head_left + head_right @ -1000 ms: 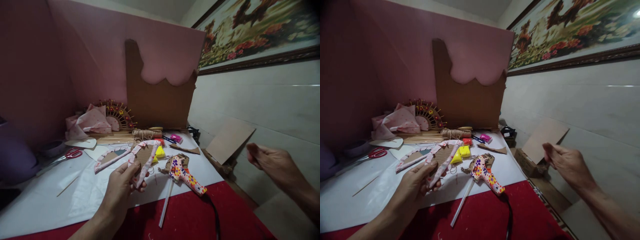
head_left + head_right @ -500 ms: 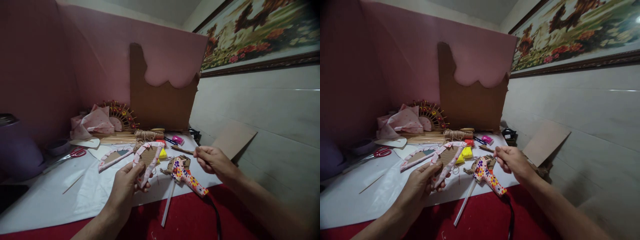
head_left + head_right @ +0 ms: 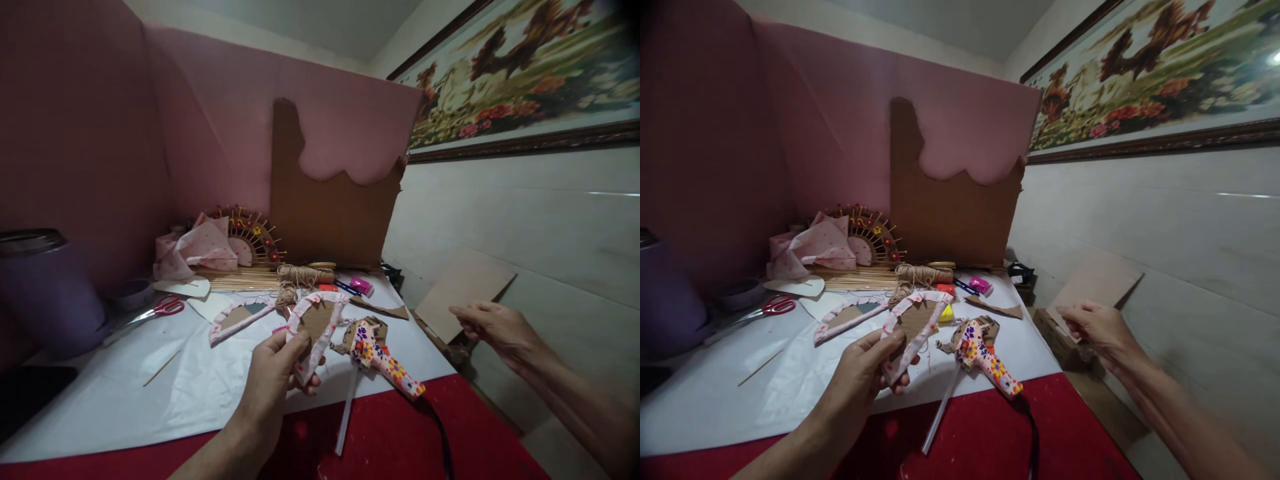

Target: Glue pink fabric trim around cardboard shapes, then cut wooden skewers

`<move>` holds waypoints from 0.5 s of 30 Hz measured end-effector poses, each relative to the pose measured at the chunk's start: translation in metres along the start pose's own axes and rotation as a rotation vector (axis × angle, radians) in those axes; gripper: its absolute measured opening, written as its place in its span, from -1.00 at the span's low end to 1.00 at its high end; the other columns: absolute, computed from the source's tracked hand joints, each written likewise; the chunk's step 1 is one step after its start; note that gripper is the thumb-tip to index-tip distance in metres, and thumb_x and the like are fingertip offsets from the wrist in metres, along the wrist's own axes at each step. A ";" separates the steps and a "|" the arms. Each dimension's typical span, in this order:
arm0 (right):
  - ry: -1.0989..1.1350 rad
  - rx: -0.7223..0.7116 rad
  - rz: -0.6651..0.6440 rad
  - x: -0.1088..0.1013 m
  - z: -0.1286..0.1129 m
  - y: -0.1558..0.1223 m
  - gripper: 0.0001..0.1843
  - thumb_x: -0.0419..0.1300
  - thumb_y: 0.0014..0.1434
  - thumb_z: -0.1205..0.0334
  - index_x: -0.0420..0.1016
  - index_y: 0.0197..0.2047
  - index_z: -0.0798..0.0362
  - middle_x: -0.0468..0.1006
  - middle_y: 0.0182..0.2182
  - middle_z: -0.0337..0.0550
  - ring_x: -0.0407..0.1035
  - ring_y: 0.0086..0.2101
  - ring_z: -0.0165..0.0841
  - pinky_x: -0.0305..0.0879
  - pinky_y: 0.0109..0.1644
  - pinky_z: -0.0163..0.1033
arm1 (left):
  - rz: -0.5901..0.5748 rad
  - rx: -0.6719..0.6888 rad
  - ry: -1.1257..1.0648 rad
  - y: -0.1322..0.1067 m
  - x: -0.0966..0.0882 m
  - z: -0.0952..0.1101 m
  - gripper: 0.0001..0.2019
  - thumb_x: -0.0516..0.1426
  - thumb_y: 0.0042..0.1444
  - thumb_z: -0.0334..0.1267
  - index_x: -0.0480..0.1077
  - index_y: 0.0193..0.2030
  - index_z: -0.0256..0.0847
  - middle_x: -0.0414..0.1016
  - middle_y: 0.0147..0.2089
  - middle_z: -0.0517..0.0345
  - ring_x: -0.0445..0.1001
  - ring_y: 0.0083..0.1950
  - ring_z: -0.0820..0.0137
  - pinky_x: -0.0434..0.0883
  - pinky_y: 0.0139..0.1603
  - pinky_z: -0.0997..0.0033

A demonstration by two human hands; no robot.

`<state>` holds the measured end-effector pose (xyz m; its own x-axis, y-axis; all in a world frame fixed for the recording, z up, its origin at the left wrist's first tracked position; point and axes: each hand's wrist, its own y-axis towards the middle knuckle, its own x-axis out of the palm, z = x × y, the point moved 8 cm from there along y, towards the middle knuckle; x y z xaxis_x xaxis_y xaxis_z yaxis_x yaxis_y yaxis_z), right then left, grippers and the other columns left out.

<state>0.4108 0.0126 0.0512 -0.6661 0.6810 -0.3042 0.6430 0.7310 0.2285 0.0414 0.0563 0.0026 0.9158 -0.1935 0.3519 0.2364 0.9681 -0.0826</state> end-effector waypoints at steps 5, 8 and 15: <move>-0.023 0.075 0.092 -0.038 0.028 0.010 -0.73 0.31 -0.47 0.17 0.31 -0.70 0.07 0.26 -0.77 -0.32 0.11 -0.72 -0.50 0.08 -0.63 -0.33 | -0.029 0.004 0.002 -0.001 0.003 0.001 -0.74 0.21 -0.09 -0.12 0.30 -0.51 -0.28 0.48 -0.58 0.14 0.37 -0.69 0.49 0.30 -0.71 0.56; -0.069 0.090 0.059 -0.043 0.035 0.010 -0.82 0.29 -0.38 0.19 0.39 -0.68 0.07 0.24 -0.79 -0.31 0.06 -0.73 -0.48 0.02 -0.63 -0.29 | -0.047 0.014 -0.004 -0.002 0.005 0.002 -0.72 0.22 -0.10 -0.10 0.32 -0.52 -0.28 0.47 -0.58 0.15 0.36 -0.70 0.51 0.28 -0.73 0.58; -0.180 0.040 0.057 -0.050 0.038 0.010 -0.81 0.25 -0.25 0.12 0.55 -0.58 0.07 0.25 -0.80 -0.26 0.02 -0.73 -0.41 -0.04 -0.64 -0.24 | -0.060 0.033 -0.010 -0.001 0.005 0.002 -0.72 0.23 -0.11 -0.09 0.33 -0.51 -0.29 0.48 -0.58 0.15 0.36 -0.70 0.51 0.27 -0.74 0.58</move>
<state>0.4652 -0.0161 0.0333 -0.5524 0.6998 -0.4529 0.6944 0.6869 0.2144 0.0455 0.0544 0.0063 0.8971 -0.2502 0.3643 0.2799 0.9596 -0.0301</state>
